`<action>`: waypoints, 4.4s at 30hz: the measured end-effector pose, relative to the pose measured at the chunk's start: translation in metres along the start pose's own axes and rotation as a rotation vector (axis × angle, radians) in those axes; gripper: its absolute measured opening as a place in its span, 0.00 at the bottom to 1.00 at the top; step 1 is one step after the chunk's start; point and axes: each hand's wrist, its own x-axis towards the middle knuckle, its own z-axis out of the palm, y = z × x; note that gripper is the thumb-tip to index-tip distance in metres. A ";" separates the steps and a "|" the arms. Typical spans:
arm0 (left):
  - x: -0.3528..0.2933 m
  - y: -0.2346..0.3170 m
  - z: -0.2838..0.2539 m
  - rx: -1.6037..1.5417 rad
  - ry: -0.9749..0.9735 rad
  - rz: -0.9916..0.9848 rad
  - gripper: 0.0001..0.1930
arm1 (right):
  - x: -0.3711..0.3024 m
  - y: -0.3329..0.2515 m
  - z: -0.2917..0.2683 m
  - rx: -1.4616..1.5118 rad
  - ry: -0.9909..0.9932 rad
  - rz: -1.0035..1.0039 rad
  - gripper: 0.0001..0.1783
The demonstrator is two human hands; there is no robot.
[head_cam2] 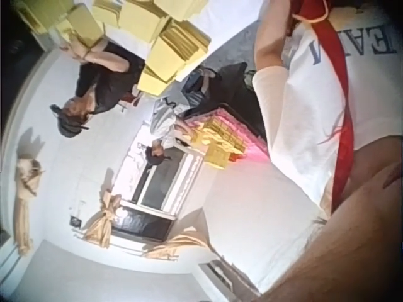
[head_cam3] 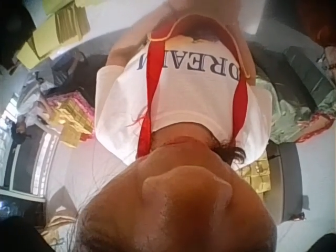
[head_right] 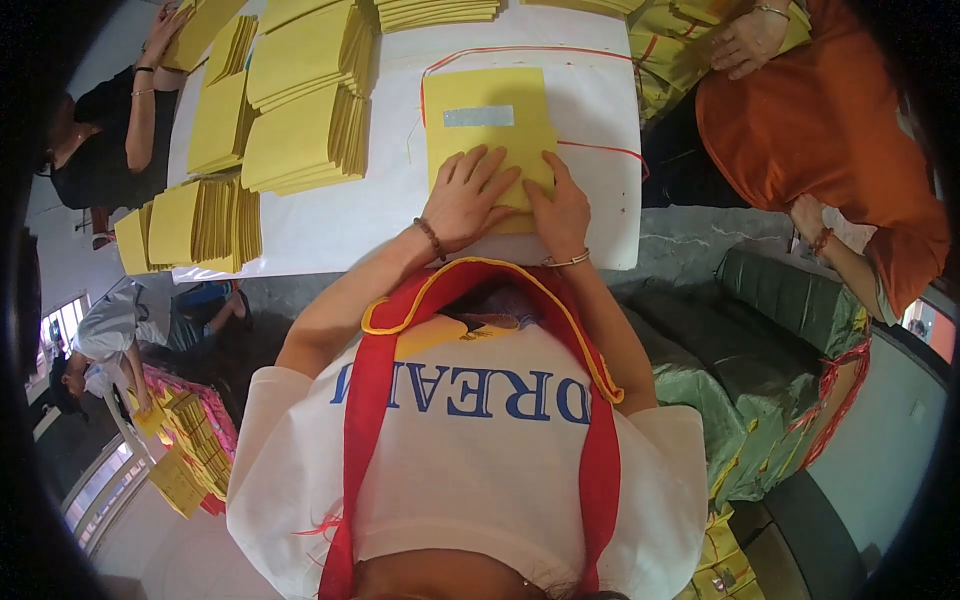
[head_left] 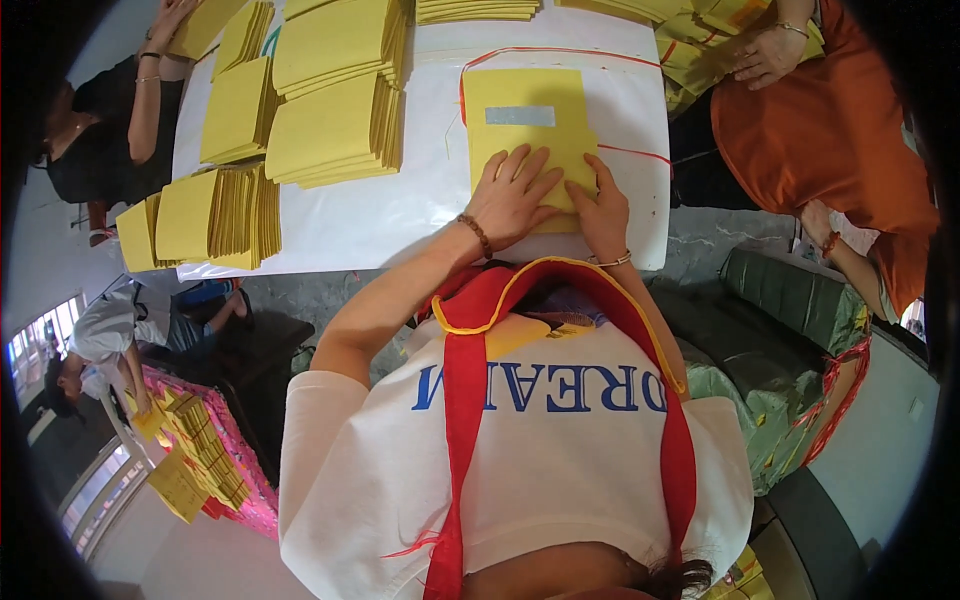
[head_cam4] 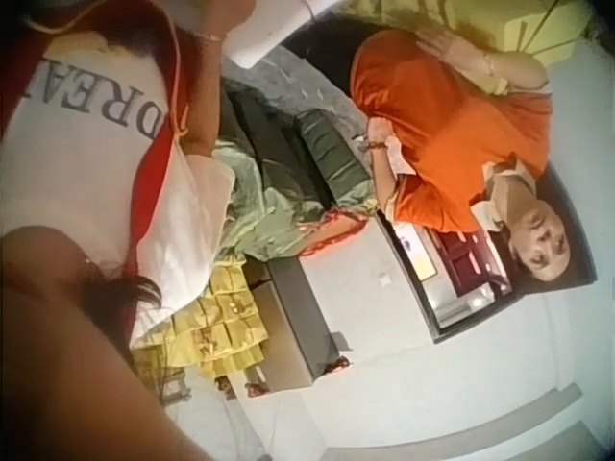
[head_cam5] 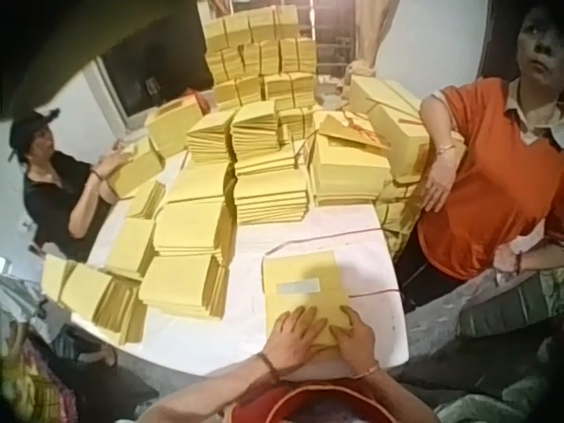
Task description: Folding sheets of joss paper and organizing them into stacks and bundles.
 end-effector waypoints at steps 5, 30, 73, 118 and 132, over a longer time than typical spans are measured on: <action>-0.003 -0.001 0.007 0.015 -0.021 -0.002 0.27 | -0.005 -0.004 -0.005 -0.030 -0.032 -0.056 0.27; 0.020 -0.003 -0.031 0.024 -0.190 0.030 0.24 | -0.014 0.004 -0.044 0.454 -0.070 -0.071 0.22; -0.087 -0.141 -0.165 0.440 -0.179 -0.300 0.41 | 0.012 0.018 -0.018 -0.160 -0.059 -0.553 0.15; -0.029 -0.067 -0.043 -1.092 -0.340 -0.558 0.12 | 0.020 0.047 -0.009 0.104 -0.237 -0.282 0.15; -0.042 -0.041 -0.051 -0.103 -0.002 0.085 0.19 | 0.001 0.008 -0.052 -0.195 -0.167 -0.682 0.15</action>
